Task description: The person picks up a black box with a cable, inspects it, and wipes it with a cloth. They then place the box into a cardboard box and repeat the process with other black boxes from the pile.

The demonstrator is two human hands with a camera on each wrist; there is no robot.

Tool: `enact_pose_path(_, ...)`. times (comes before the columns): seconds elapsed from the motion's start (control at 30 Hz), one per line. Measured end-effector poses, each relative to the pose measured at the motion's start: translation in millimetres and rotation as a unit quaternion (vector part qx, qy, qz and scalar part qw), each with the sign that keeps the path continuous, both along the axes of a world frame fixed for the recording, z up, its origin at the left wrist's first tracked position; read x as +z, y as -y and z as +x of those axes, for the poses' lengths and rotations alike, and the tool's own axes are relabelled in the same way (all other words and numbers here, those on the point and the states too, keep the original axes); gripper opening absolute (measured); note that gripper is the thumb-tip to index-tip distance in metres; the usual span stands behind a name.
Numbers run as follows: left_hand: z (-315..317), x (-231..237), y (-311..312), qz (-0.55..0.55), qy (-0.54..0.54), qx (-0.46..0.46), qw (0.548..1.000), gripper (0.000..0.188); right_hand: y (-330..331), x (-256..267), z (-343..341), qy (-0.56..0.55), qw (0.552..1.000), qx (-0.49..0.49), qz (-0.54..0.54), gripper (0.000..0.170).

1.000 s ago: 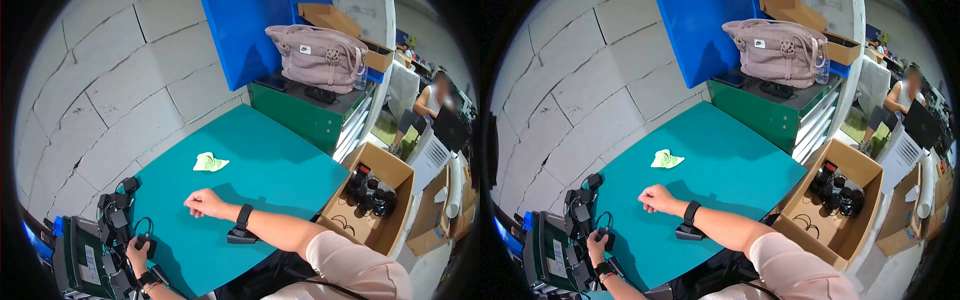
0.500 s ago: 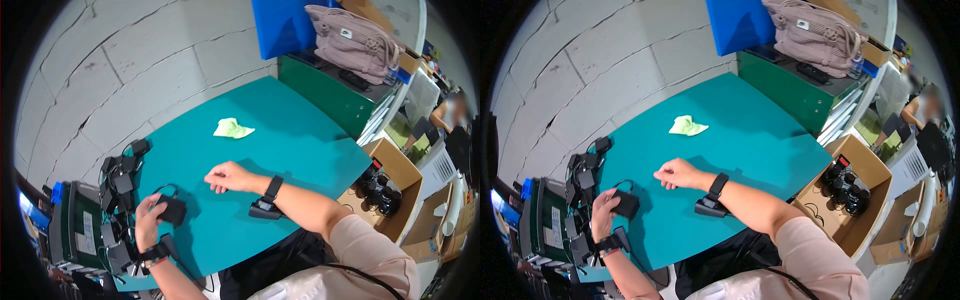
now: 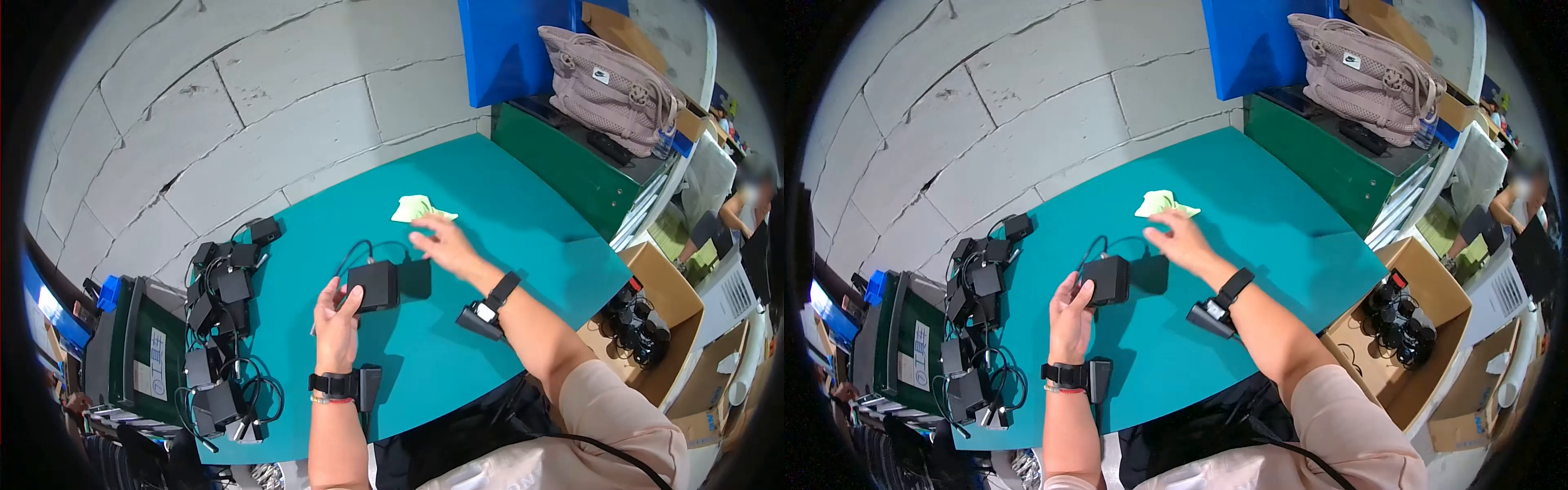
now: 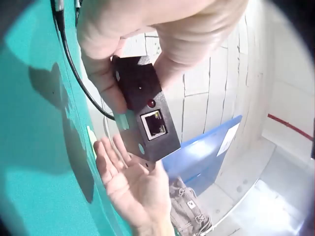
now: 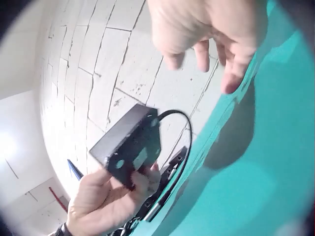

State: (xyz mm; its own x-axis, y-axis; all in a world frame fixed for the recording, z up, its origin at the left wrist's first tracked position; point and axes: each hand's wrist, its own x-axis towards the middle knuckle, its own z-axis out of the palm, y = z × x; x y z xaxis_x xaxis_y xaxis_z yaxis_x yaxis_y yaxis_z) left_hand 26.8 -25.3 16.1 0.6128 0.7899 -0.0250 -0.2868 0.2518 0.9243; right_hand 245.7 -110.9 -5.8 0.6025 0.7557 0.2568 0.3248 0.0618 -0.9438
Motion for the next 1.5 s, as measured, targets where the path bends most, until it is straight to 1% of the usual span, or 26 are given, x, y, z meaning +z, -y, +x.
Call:
enact_pose_path(0.03, -3, 1, 0, -0.002, -0.001, 0.004, 1.0, 0.048, 2, -1, 6, 0.099, 0.99, -0.097, -0.022, 0.034)
enact_pose_path(0.1, -5, 7, -1, -0.091, 0.084, -0.155, 0.98, 0.039, -8, -36, 39, 0.087, 0.988, -0.12, -0.048, 0.037)
enact_pose_path(0.17, -2, 0, -4, -0.067, 0.101, -0.137, 0.983, 0.039, -3, -22, 41, -0.011, 0.992, -0.087, -0.092, 0.038)
enact_pose_path(0.2, -1, 0, -4, -0.055, 0.098, -0.141, 0.984, 0.038, 0, -19, 44, 0.11, 0.978, -0.146, -0.096, 0.039)
enact_pose_path(0.27, -1, -9, -8, -0.054, 0.101, -0.142, 0.983, 0.042, 14, -3, 39, 0.185, 0.942, -0.281, -0.01, 0.026)
enact_pose_path(0.3, -2, -9, -7, -0.056, 0.101, -0.135, 0.984, 0.042, 20, -1, 39, 0.227, 0.928, -0.293, 0.04, 0.02)
enact_pose_path(0.4, 2, -6, -4, -0.045, 0.088, -0.062, 0.993, 0.058, 32, 21, 13, 0.216, 0.932, -0.291, -0.013, 0.018)
enact_pose_path(0.47, 2, -2, 1, -0.029, 0.083, -0.066, 0.994, 0.057, 28, 15, 9, 0.147, 0.974, -0.17, -0.027, 0.029)
enact_pose_path(0.5, 2, 0, 2, -0.011, 0.079, -0.075, 0.994, 0.056, 25, 15, -2, 0.148, 0.975, -0.166, -0.025, 0.029)
enact_pose_path(0.53, 3, -1, 2, -0.002, 0.078, -0.082, 0.994, 0.057, 20, 17, -20, 0.015, 0.999, -0.043, -0.013, 0.036)
enact_pose_path(0.57, 3, -2, 2, -0.001, 0.075, -0.081, 0.994, 0.057, 16, 17, -35, -0.12, 0.989, 0.08, -0.002, 0.043)
enact_pose_path(0.63, 2, -3, 2, 0.061, 0.04, -0.107, 0.992, 0.056, 8, 9, -51, -0.171, 0.964, 0.201, 0.021, 0.049)
enact_pose_path(0.67, 3, -2, 2, 0.12, 0.032, -0.089, 0.988, 0.045, 10, 11, -52, -0.213, 0.95, 0.227, 0.012, 0.041)
enact_pose_path(0.7, 1, 1, 1, 0.118, 0.032, -0.088, 0.989, 0.045, 12, 13, -53, -0.214, 0.95, 0.228, 0.01, 0.041)
enact_pose_path(0.8, -13, 14, -13, 0.137, -0.02, 0.096, 0.986, 0.036, 22, 17, -45, -0.164, 0.96, 0.226, 0.023, 0.035)
enact_pose_path(0.83, -18, 15, -20, 0.119, -0.007, 0.123, 0.985, 0.038, 25, 17, -44, -0.164, 0.959, 0.229, 0.022, 0.035)
enact_pose_path(0.9, -26, -4, -39, 0.196, -0.133, 0.152, 0.96, 0.038, 25, 18, -41, -0.15, 0.958, 0.243, 0.018, 0.035)
enact_pose_path(0.93, -25, -9, -44, 0.197, -0.13, 0.157, 0.959, 0.038, 26, 18, -42, -0.158, 0.96, 0.23, -0.012, 0.036)
enact_pose_path(1.0, -26, -19, -48, 0.211, -0.179, 0.274, 0.921, 0.035, 25, 20, -42, -0.156, 0.958, 0.241, -0.012, 0.035)
enact_pose_path(1.13, -34, -28, -60, 0.184, -0.174, 0.326, 0.911, 0.033, 26, 17, -41, -0.156, 0.957, 0.246, -0.007, 0.036)
enact_pose_path(1.2, -44, -12, -56, 0.149, -0.22, 0.219, 0.939, 0.031, 27, 19, -41, -0.155, 0.959, 0.239, 0.006, 0.037)
enact_pose_path(1.23, -47, -7, -53, 0.146, -0.224, 0.221, 0.938, 0.031, 28, 20, -41, -0.158, 0.957, 0.242, 0.003, 0.037)
enact_pose_path(1.3, -50, 2, -47, 0.186, -0.246, 0.145, 0.94, 0.029, 27, 21, -41, -0.183, 0.955, 0.228, 0.044, 0.038)
enact_pose_path(1.37, -47, 11, -37, 0.155, -0.215, 0.096, 0.959, 0.027, 28, 19, -39, -0.219, 0.952, 0.21, 0.043, 0.04)
enact_pose_path(1.43, -37, 15, -28, -0.008, -0.079, -0.026, 0.996, 0.027, 30, 21, -35, -0.335, 0.913, 0.223, 0.07, 0.041)
enact_pose_path(1.5, -26, 7, -23, -0.046, -0.037, -0.063, 0.996, 0.025, 26, 20, -36, -0.35, 0.906, 0.219, 0.093, 0.037)
